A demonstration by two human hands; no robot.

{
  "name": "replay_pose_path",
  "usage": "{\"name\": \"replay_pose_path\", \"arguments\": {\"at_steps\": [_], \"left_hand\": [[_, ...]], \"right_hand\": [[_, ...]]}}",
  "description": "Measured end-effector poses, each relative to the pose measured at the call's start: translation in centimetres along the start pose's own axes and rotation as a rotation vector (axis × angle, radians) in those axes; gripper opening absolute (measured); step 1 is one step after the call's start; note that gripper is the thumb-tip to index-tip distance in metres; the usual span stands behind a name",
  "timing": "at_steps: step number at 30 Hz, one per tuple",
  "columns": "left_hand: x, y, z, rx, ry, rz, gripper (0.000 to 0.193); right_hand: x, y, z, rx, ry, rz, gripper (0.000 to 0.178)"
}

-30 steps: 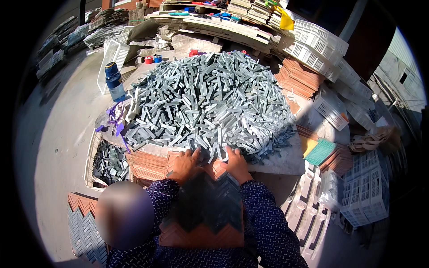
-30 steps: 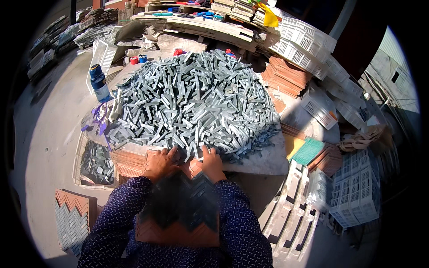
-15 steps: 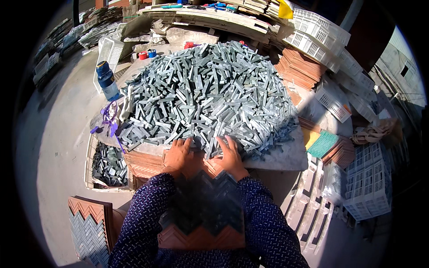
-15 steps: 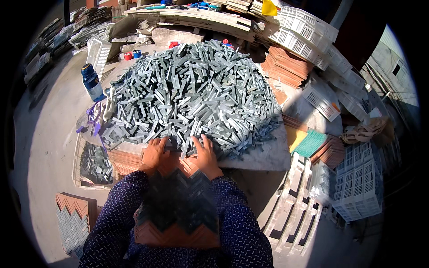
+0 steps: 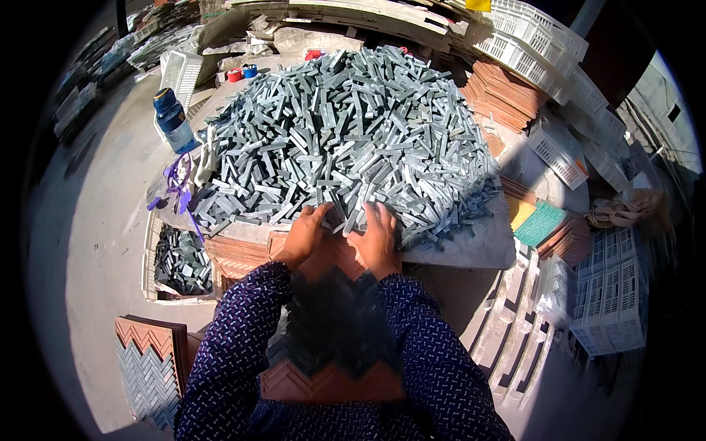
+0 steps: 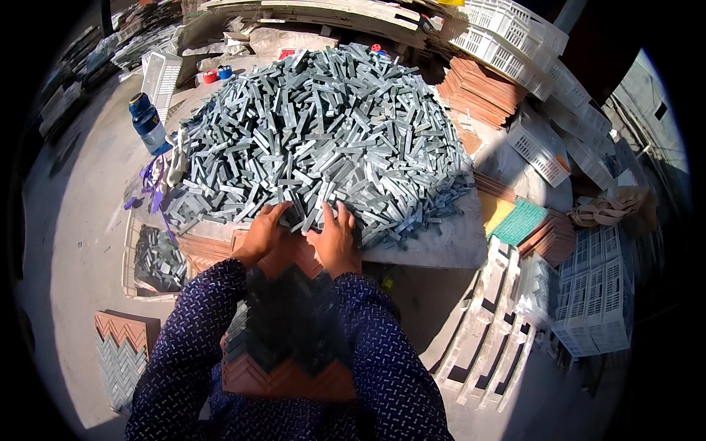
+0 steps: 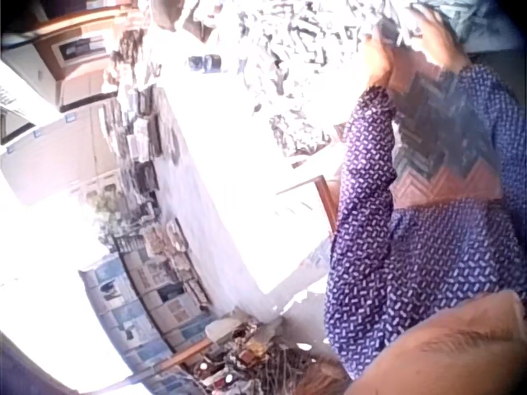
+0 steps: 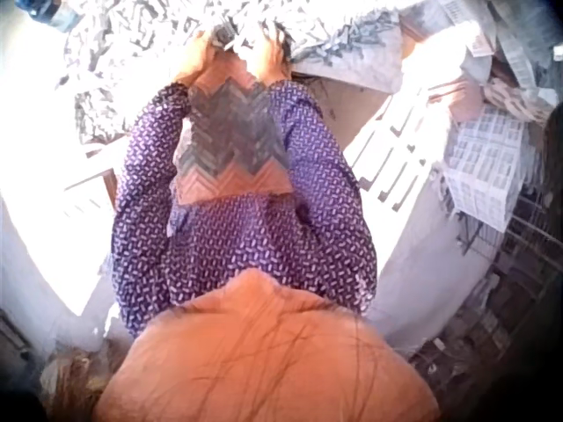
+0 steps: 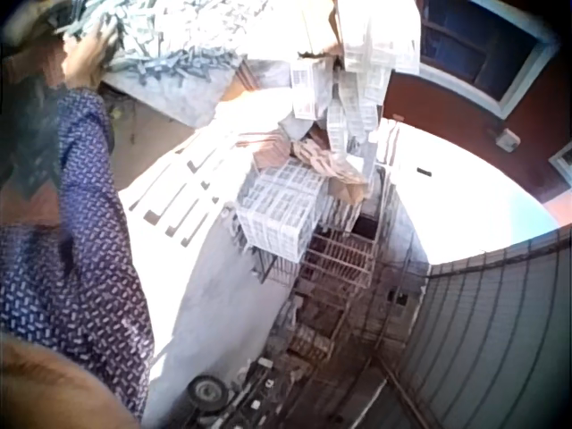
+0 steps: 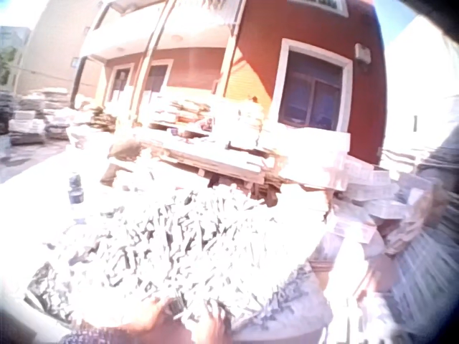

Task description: The person sits on the ground and arranges small rectangular tiles onto a larger board to form a herringbone pattern. They pick tiles from a nearby pile and place them one by one into the pattern.

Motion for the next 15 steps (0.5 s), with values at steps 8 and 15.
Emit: {"name": "replay_pose_path", "arguments": {"at_steps": [8,15], "left_hand": [[1.8,-1.4,0.7,-0.102,0.553,-0.063,0.050],[0.9,-3.5,-2.0,-0.214,1.131,0.049,0.043]], "right_hand": [[1.4,-1.4,1.3,-0.155,-0.265,-0.090,0.057],[-1.9,-3.5,2.3,-0.227,-0.616,-0.128,0.029]]}}
Point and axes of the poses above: each hand's wrist, its own y-axis away from the middle knuckle, its own x-axis out of the palm, z = x × y, the point moved 7 cm from there along -y, towards the middle knuckle, and after that the axes turned 15 degrees about z, right-handed, at the moved point
